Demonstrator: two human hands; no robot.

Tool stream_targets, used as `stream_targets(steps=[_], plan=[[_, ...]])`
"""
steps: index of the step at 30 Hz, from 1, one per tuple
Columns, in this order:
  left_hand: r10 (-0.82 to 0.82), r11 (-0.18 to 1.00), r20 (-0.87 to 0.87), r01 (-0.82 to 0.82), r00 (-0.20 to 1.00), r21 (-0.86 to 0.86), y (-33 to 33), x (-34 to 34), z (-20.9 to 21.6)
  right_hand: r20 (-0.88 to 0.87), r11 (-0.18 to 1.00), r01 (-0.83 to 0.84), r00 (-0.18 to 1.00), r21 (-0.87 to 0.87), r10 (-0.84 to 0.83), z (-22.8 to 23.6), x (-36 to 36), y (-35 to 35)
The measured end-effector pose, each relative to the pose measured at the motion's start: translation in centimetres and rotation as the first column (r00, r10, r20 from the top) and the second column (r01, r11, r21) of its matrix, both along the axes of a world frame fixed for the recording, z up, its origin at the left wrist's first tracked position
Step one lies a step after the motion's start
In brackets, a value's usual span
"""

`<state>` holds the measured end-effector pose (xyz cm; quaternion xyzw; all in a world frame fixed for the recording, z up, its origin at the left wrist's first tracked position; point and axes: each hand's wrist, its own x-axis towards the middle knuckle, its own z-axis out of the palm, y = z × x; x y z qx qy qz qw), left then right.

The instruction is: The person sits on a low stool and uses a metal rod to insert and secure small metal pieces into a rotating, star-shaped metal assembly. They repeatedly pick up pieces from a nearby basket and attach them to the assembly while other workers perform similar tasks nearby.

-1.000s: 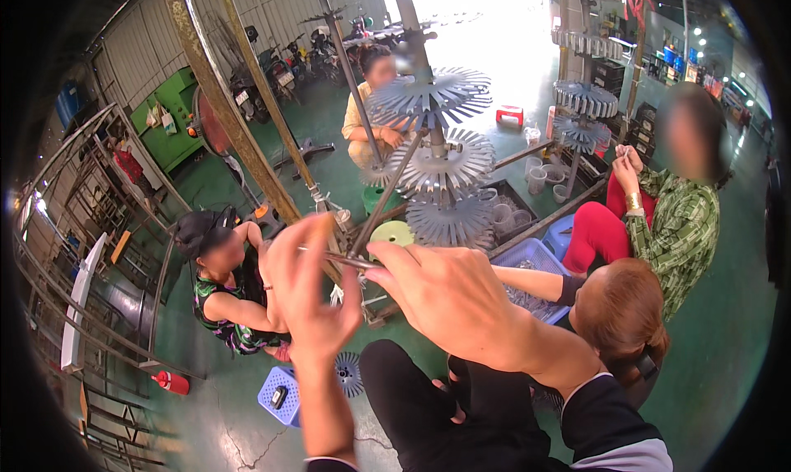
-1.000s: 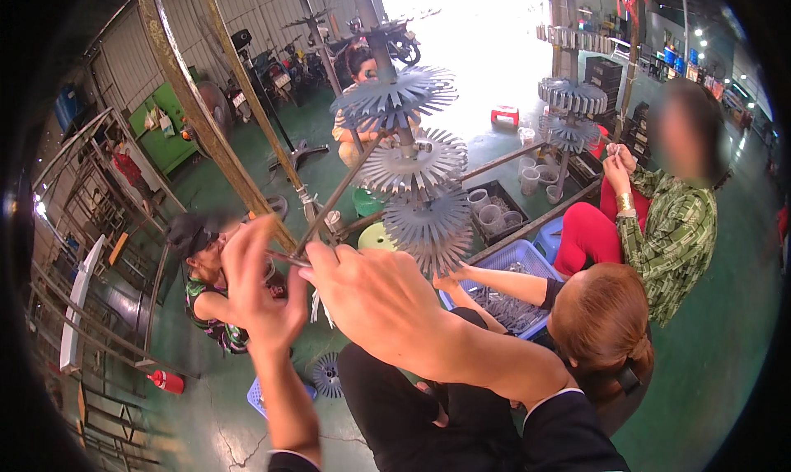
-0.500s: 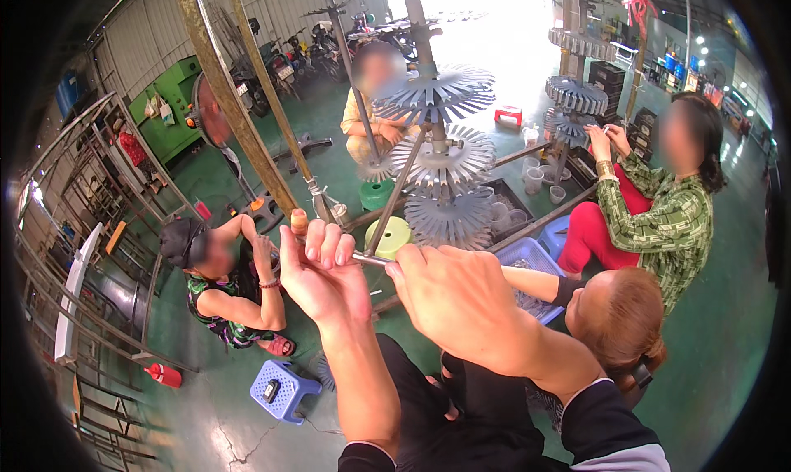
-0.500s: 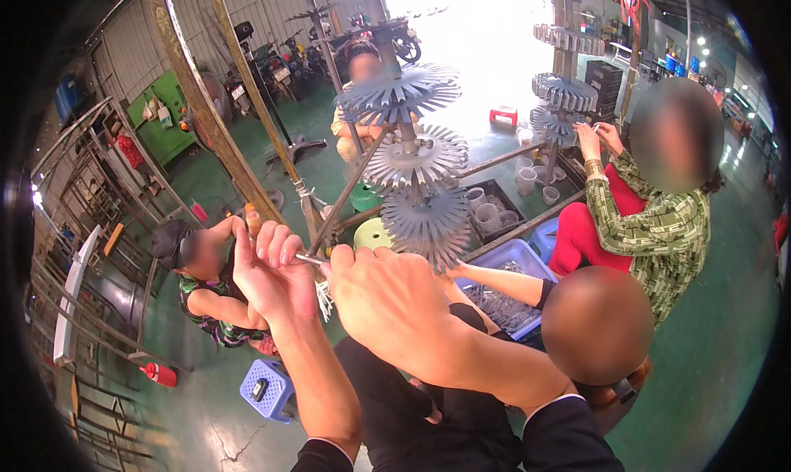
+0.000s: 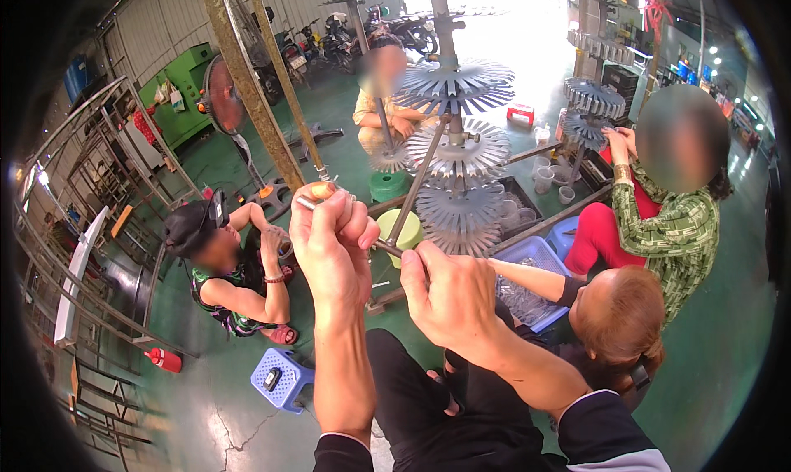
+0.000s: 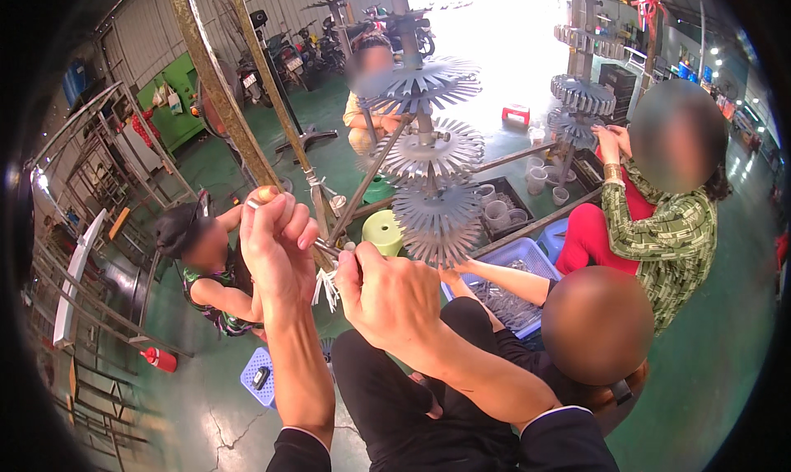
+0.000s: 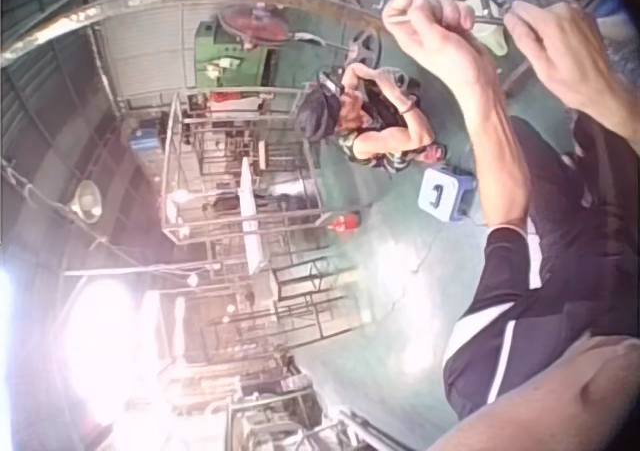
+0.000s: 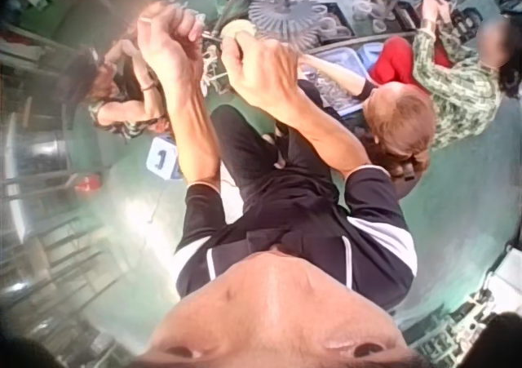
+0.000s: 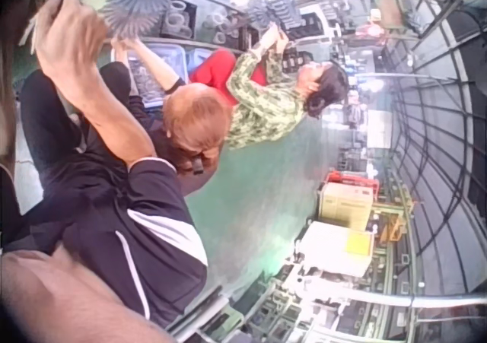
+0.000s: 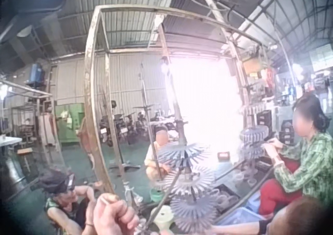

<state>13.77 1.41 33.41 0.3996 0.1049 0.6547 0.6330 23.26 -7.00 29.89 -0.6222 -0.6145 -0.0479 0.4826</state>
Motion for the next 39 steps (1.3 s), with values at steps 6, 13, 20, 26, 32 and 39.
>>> stream_targets(steps=[6, 13, 20, 26, 32, 39], plan=[[0.071, 0.980, -0.230, -0.025, 0.971, 0.198, -0.1, 0.2, 0.5, -0.298, 0.983, -0.085, 0.945, 0.164, 0.132, -3.6, -0.7, 2.0], [0.266, 0.864, -0.458, 0.001, 0.848, 0.504, -0.7, 0.5, 0.5, -0.431, 0.885, -0.004, 0.872, 0.465, 0.231, -6.3, -2.6, 3.7], [0.393, 0.779, -0.591, 0.087, 0.704, 0.621, -0.8, -0.5, 0.0, -0.548, 0.848, -0.039, 0.748, 0.528, 0.376, -7.9, -3.7, 4.3], [-0.037, 0.926, -0.320, 0.153, 0.947, 0.346, -1.4, -1.1, 0.1, -0.763, 0.889, -0.385, 0.488, 0.247, 0.423, -5.8, -1.1, 2.7], [-0.010, 0.961, -0.095, 0.036, 0.995, 0.276, -2.4, 0.0, -0.1, -0.767, 0.602, -0.503, -0.225, 0.620, 0.601, -2.5, 3.8, 9.8], [-0.313, 0.949, 0.440, 0.260, 0.842, 0.177, -2.7, -2.8, -2.1, -0.895, 0.748, -0.516, -0.095, 0.418, 0.435, -2.2, 2.2, 7.2]])
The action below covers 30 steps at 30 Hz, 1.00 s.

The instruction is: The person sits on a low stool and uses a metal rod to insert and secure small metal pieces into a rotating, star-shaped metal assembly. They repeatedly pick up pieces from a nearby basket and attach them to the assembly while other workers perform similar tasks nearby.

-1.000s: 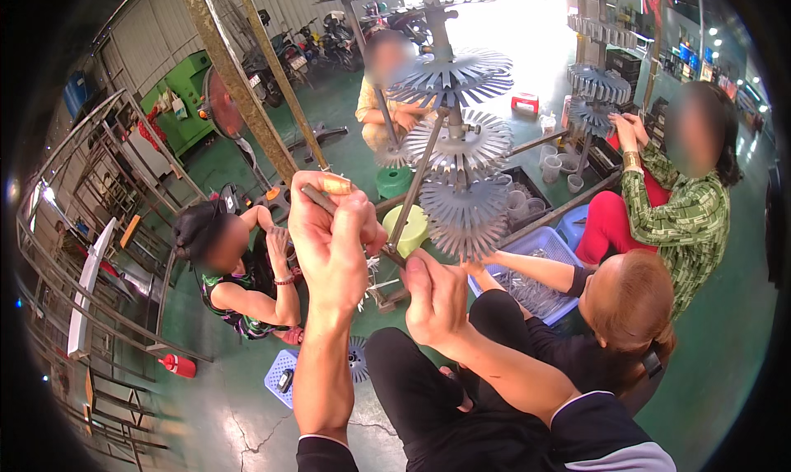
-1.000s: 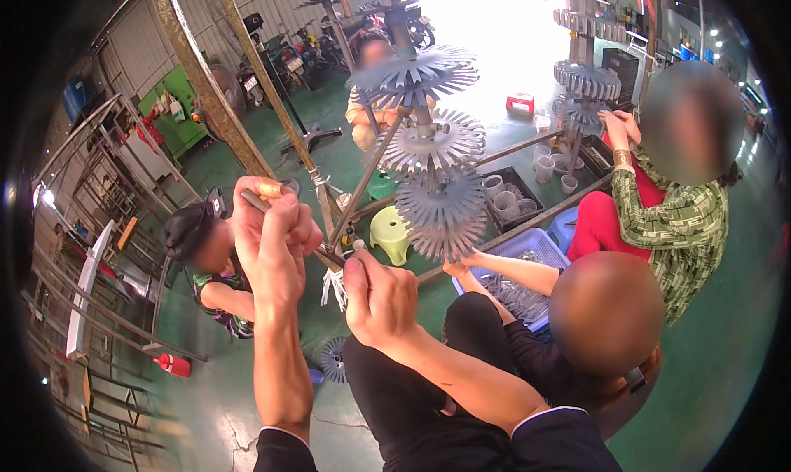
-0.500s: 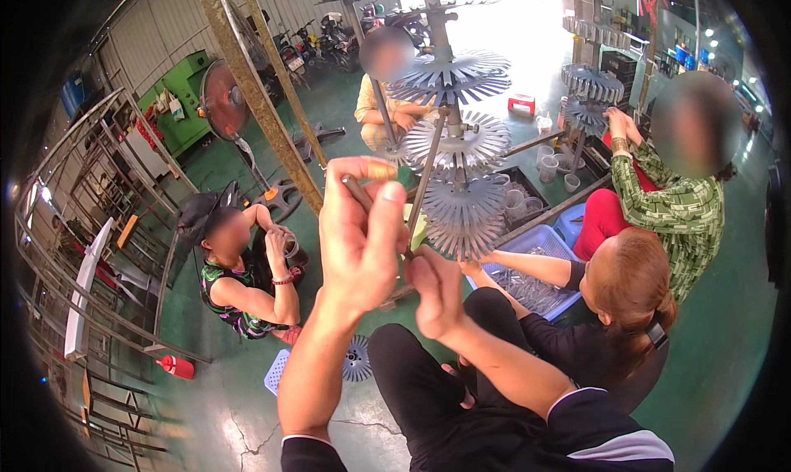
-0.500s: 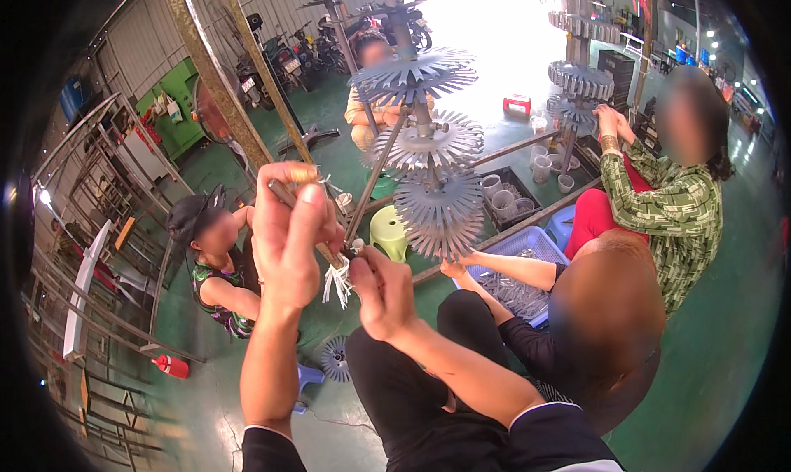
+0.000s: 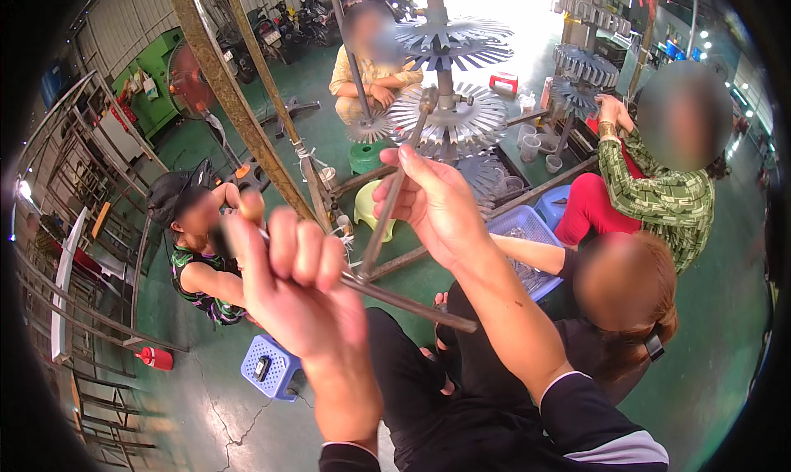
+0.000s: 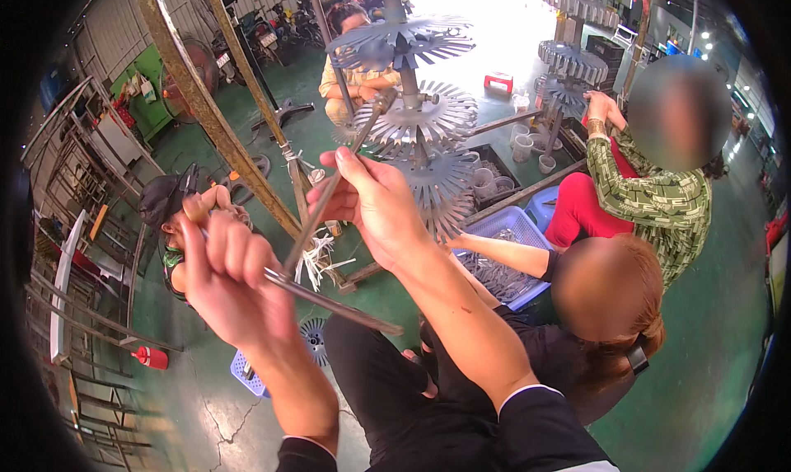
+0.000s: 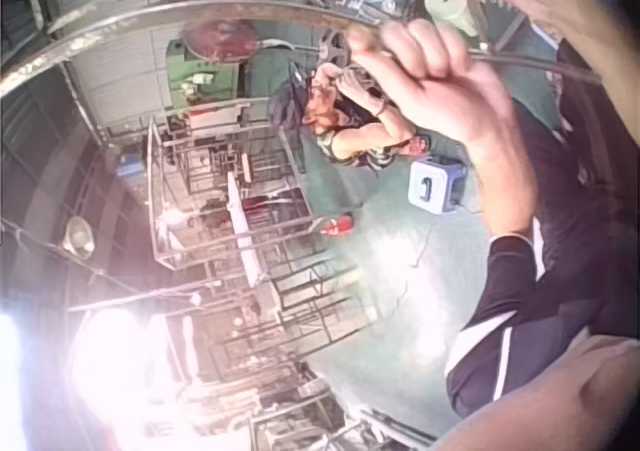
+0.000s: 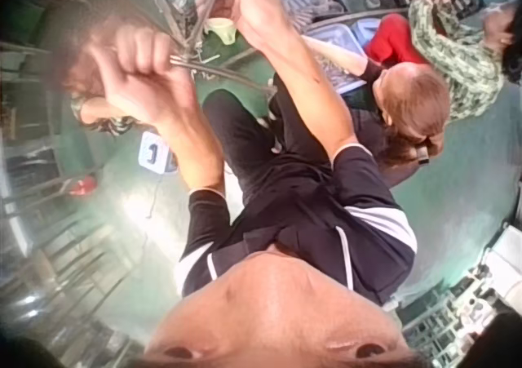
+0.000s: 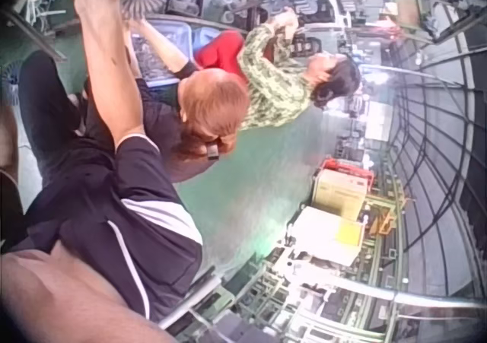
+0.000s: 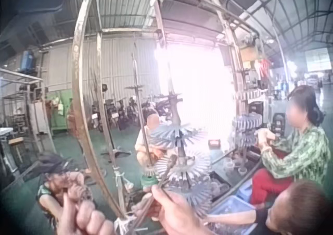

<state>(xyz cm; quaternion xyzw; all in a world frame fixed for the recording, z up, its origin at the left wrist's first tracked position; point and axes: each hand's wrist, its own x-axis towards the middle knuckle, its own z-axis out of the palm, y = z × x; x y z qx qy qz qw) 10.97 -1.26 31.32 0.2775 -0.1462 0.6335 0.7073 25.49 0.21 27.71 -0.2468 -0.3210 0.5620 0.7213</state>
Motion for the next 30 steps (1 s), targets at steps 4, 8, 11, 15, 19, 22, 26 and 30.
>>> stream_targets(steps=[4, 8, 11, 15, 19, 22, 26, 30], plan=[[0.091, 0.956, 0.097, -0.060, 0.991, -0.286, -0.8, 2.2, -3.5, 0.160, 0.991, 0.131, 0.979, -0.037, -0.123, -0.4, 1.3, 0.1], [0.067, 0.928, 0.244, 0.029, 0.967, -0.371, -1.2, 3.5, -4.0, 0.220, 0.983, 0.173, 0.963, -0.055, -0.157, -0.3, 2.5, 0.6], [0.048, 0.932, 0.279, 0.057, 0.959, -0.357, -1.0, 3.9, -4.2, 0.253, 0.985, 0.158, 0.958, -0.063, -0.137, 0.0, 3.0, 0.8], [-0.016, 0.926, 0.341, 0.142, 0.940, -0.349, -1.0, 4.5, -4.1, 0.282, 0.980, 0.186, 0.946, -0.063, -0.161, 1.1, 3.8, 0.1], [0.002, 0.930, 0.340, 0.123, 0.940, -0.347, -0.8, 5.1, -3.8, 0.251, 0.988, 0.148, 0.959, -0.054, -0.130, 1.0, 4.5, 0.6], [-0.002, 0.932, 0.354, 0.130, 0.935, -0.338, -1.1, 5.5, -3.3, 0.253, 0.986, 0.154, 0.958, -0.070, -0.131, 1.4, 4.7, 0.5], [0.001, 0.937, 0.346, 0.119, 0.938, -0.327, -1.3, 6.1, -3.2, 0.257, 0.984, 0.163, 0.956, -0.072, -0.139, 1.6, 5.3, 0.3], [0.033, 0.940, 0.318, 0.078, 0.948, -0.332, -1.6, 6.7, -2.6, 0.245, 0.984, 0.145, 0.963, -0.105, -0.116, 1.7, 5.8, 0.3]])
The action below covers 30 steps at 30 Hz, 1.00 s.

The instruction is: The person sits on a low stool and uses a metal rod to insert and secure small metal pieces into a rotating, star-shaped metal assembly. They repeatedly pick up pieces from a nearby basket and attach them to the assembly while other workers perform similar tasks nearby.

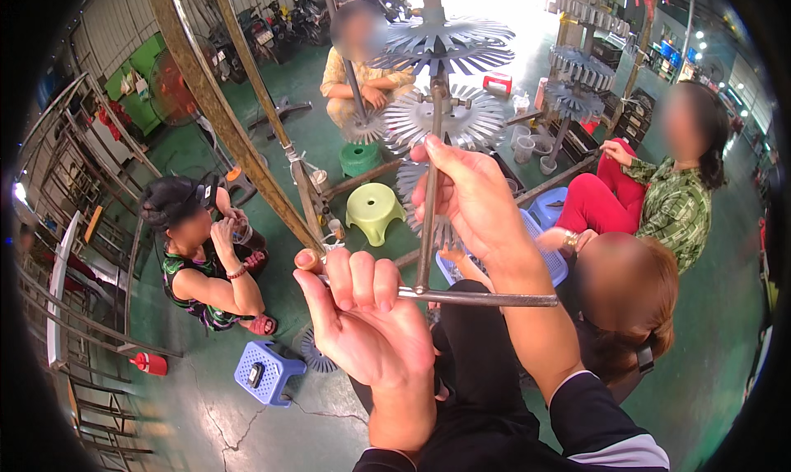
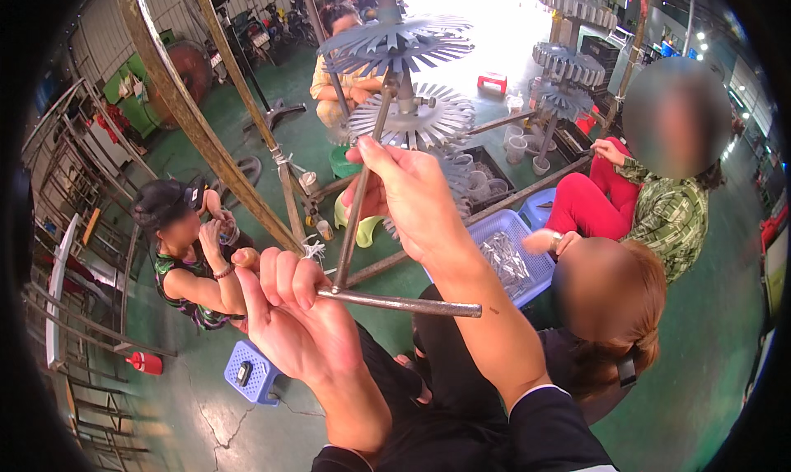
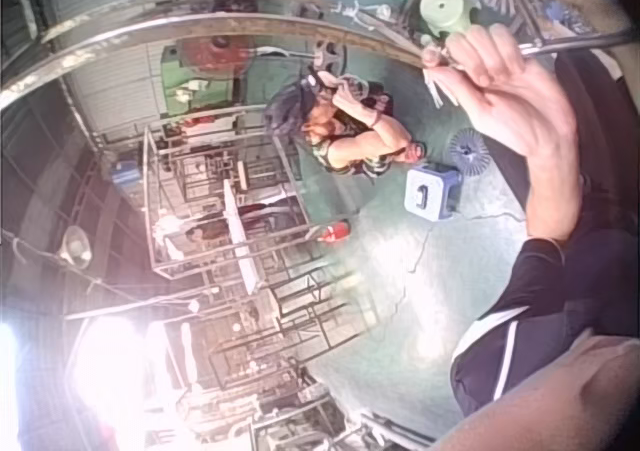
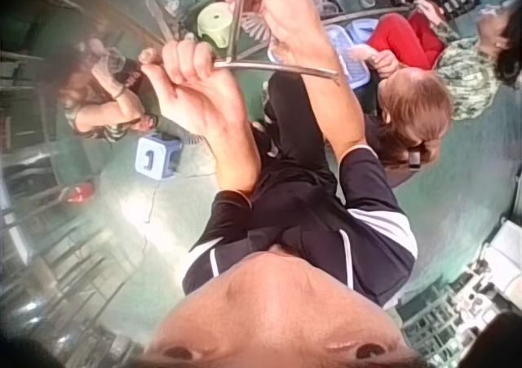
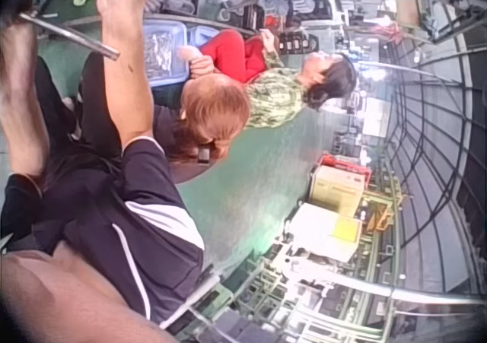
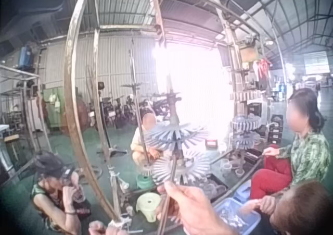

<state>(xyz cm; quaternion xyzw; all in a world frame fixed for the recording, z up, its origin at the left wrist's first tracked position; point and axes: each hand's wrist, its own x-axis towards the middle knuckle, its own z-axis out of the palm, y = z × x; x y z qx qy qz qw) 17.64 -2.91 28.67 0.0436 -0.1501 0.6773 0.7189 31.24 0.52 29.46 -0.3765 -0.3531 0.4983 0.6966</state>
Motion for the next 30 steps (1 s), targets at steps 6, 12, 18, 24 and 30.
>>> stream_targets(steps=[6, 12, 18, 24, 30], plan=[[0.007, 1.000, 0.012, -0.007, 1.000, -0.005, -0.6, 0.8, 0.9, 0.034, 1.000, 0.000, 0.999, 0.003, -0.001, 0.9, 0.7, -0.4], [-0.070, 0.997, 0.133, 0.075, 0.989, -0.031, -0.9, 1.2, 3.1, 0.002, 0.999, -0.039, 0.999, -0.014, 0.039, 3.2, 1.6, -0.7], [-0.024, 0.984, -0.002, 0.024, 1.000, 0.177, -2.5, 3.2, 6.2, -0.095, 0.998, -0.055, 0.994, 0.002, 0.055, 6.1, 3.3, -1.8], [-0.077, 0.964, -0.038, 0.084, 0.996, 0.253, -2.4, 3.0, 4.0, 0.007, 0.997, -0.068, 0.998, -0.037, 0.068, 6.0, 3.9, -2.1], [-0.207, 0.975, 0.138, 0.215, 0.969, -0.049, -3.2, 2.8, 3.1, 0.042, 0.997, -0.054, 0.998, -0.048, 0.056, 5.3, 3.8, -1.1]])
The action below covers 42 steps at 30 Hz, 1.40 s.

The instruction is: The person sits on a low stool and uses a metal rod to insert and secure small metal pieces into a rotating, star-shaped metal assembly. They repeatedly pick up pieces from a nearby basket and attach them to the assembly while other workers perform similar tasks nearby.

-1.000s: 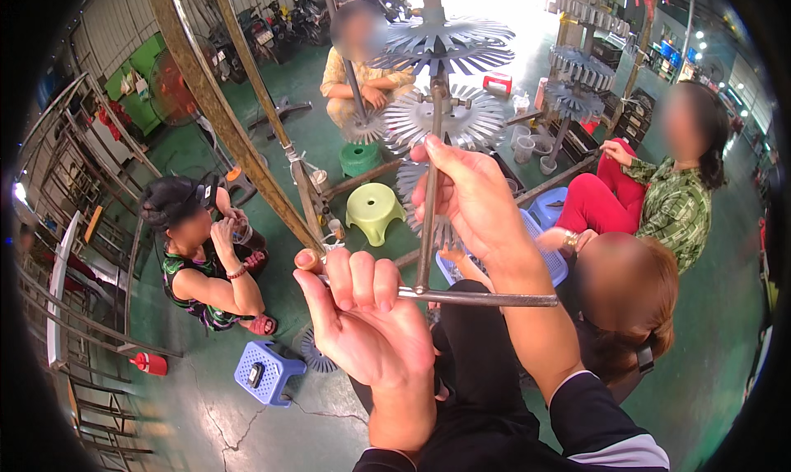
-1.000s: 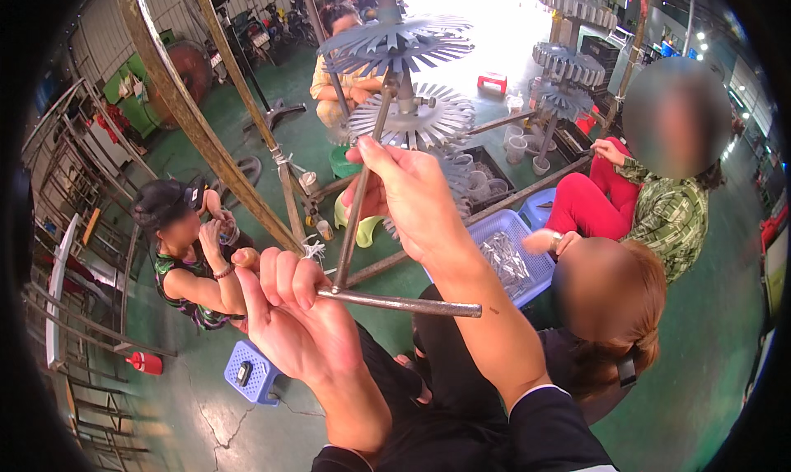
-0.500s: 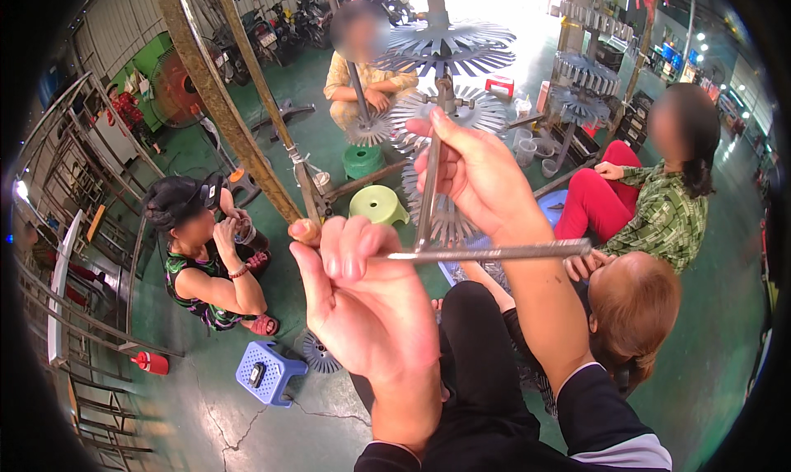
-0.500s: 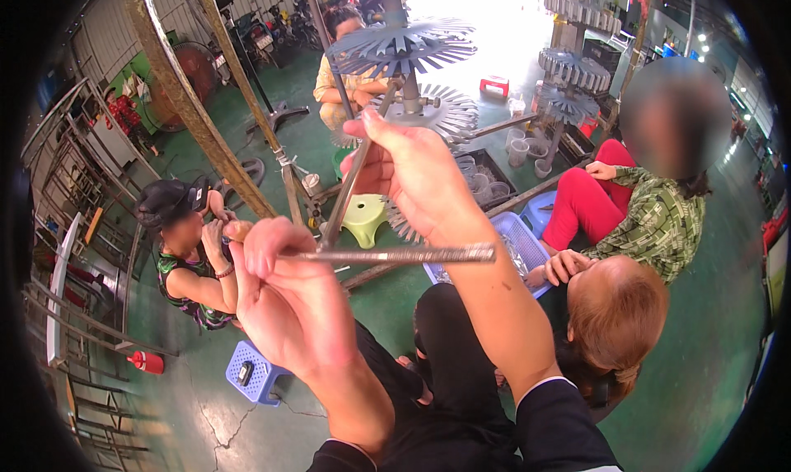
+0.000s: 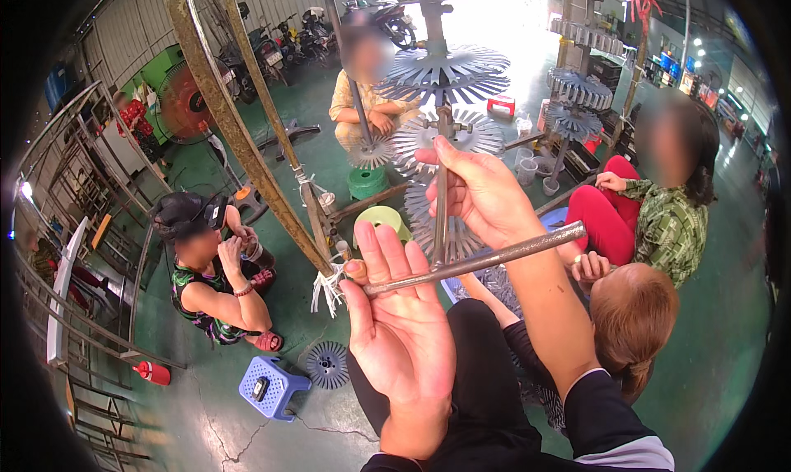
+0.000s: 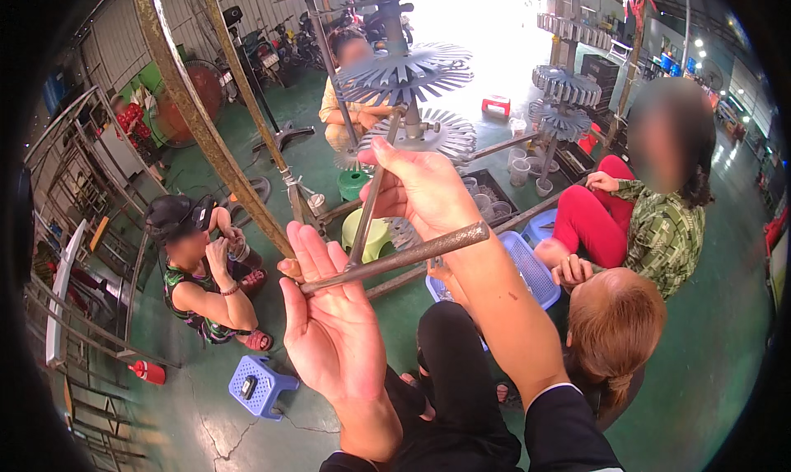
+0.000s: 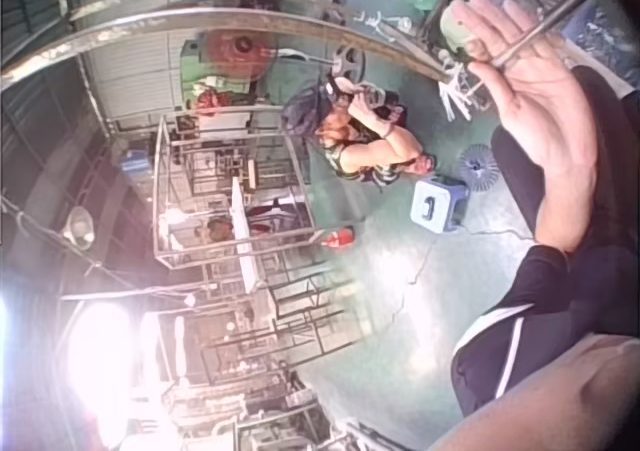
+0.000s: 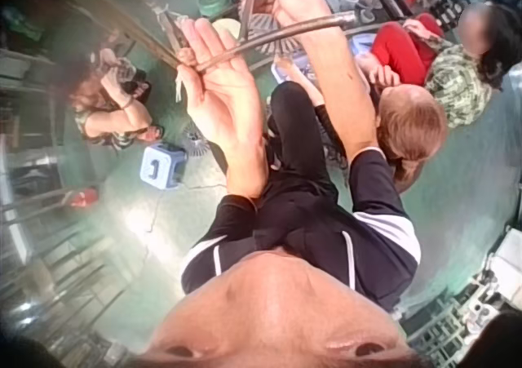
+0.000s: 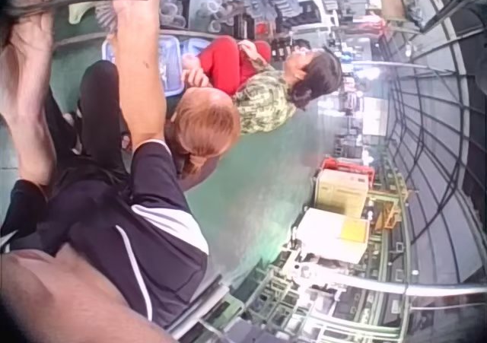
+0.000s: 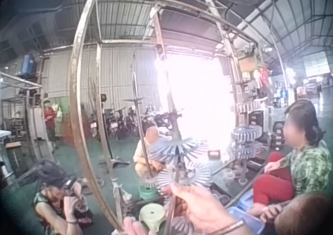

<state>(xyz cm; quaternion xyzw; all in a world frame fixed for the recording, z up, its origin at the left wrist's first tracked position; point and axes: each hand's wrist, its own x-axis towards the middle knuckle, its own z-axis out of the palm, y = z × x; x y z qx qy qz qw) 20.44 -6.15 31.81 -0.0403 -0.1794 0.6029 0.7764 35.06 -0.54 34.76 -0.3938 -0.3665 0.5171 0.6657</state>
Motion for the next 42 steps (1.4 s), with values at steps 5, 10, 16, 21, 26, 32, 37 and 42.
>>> stream_targets(steps=[5, 10, 16, 21, 26, 32, 37, 42], plan=[[-0.097, 0.993, -0.130, 0.088, 0.987, -0.073, -0.4, 1.7, -1.4, -0.125, 0.999, 0.016, 0.992, -0.030, -0.020, -1.0, 1.1, 1.6], [0.278, 0.926, -0.176, -0.215, 0.944, 0.311, 3.7, 1.3, -4.3, 0.147, 0.991, 0.134, 0.980, 0.020, -0.135, -2.4, 1.5, 1.3], [0.219, 0.965, -0.069, -0.206, 0.973, 0.161, 4.5, 0.4, -3.0, 0.291, 0.527, 0.412, 0.510, 0.743, -0.809, 4.1, 0.0, -5.8], [0.115, 0.986, 0.043, -0.108, 0.992, -0.131, 4.0, -1.1, -2.2, 0.734, 0.756, -0.169, -0.181, 0.632, -0.655, 5.7, -6.5, -5.8], [0.141, 0.987, 0.055, -0.136, 0.988, -0.090, 4.3, -1.7, -2.2, 0.588, 0.941, -0.185, -0.741, 0.284, -0.323, 5.8, -7.9, -7.4], [0.143, 0.988, 0.005, -0.142, 0.990, -0.061, 4.5, -2.6, -2.7, 0.478, 0.925, -0.256, -0.798, 0.282, -0.367, 4.8, -8.3, -7.8], [0.132, 0.989, -0.033, -0.134, 0.991, -0.060, 4.9, -3.9, -3.2, 0.502, 0.893, -0.275, -0.749, 0.357, -0.432, 3.4, -8.8, -7.8], [0.134, 0.990, -0.072, -0.131, 0.988, 0.053, 5.5, -5.2, -3.8, 0.526, 0.852, -0.261, -0.694, 0.454, -0.492, 1.8, -9.3, -7.7]])
